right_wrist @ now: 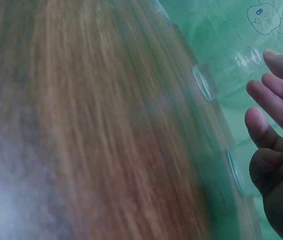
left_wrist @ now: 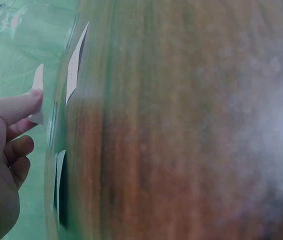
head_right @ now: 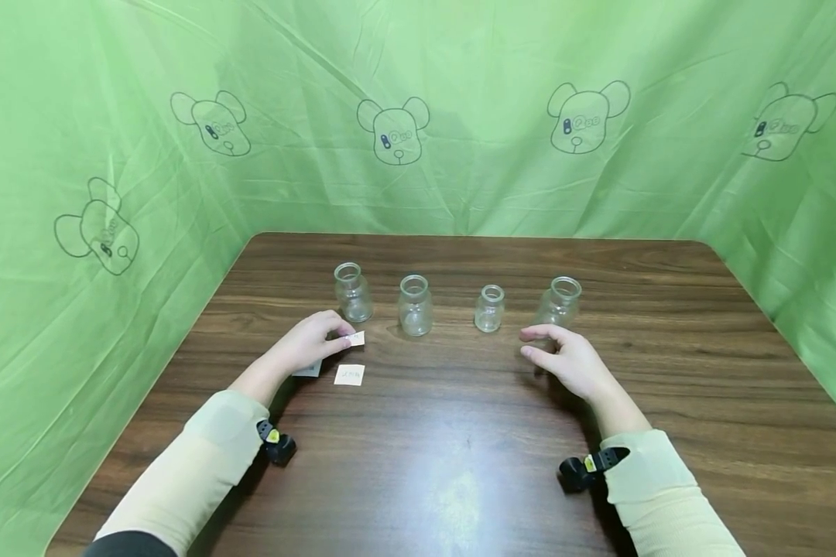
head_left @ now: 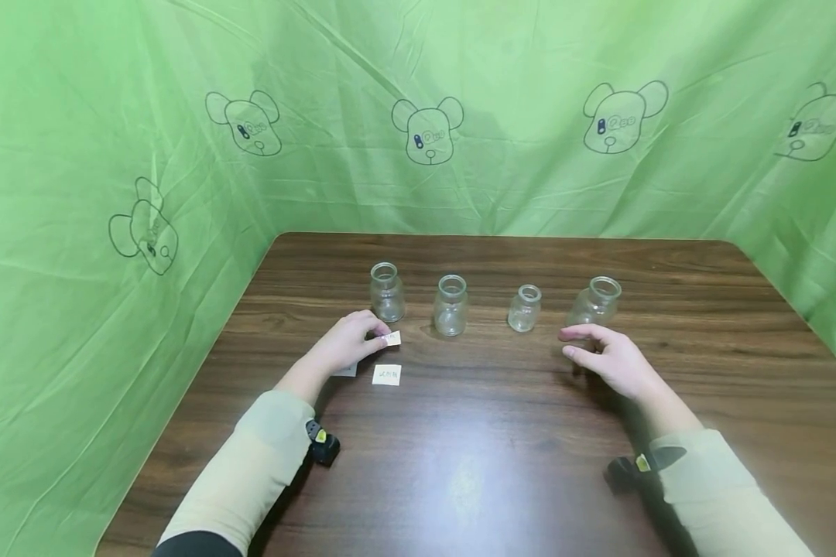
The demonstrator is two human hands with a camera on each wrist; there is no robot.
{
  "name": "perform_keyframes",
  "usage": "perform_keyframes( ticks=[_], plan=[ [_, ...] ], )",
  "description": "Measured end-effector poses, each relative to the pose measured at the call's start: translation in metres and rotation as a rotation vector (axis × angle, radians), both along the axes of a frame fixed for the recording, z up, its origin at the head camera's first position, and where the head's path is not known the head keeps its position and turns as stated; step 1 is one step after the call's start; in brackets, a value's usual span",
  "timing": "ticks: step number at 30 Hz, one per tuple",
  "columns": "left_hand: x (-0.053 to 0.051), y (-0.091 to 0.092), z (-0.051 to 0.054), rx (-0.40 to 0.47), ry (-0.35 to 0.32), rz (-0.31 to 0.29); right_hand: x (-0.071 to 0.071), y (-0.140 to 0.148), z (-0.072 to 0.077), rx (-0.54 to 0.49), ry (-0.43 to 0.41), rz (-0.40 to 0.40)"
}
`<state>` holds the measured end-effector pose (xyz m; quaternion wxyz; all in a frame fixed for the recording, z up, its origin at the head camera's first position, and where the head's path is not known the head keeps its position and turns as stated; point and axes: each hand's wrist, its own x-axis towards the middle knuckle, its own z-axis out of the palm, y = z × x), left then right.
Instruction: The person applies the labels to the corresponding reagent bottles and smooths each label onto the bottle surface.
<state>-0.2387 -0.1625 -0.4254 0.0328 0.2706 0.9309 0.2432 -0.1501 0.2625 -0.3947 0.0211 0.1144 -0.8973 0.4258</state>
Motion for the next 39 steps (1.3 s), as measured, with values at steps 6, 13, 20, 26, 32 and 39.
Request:
perform_keyframes(
  ticks=[6,13,20,26,32,39],
  plan=[
    [0.001,0.004,0.005,0.026,0.017,0.000,-0.011,0.008,-0.019,0.009,-0.014,-0.001],
    [0.003,0.013,0.013,0.054,0.032,-0.002,-0.017,0.007,-0.024,0.028,0.004,0.005],
    [0.007,0.024,0.017,0.099,0.026,-0.002,-0.018,-0.001,-0.022,0.033,0.018,0.013],
    [0.009,0.035,0.020,0.148,0.069,-0.028,-0.021,-0.009,-0.020,-0.007,0.002,0.029],
    [0.012,0.047,0.024,0.180,0.090,-0.066,-0.021,-0.018,-0.017,-0.048,-0.011,0.047],
    [0.015,0.058,0.024,0.198,0.093,-0.082,-0.025,-0.028,-0.017,-0.086,-0.007,0.076]
  ],
)
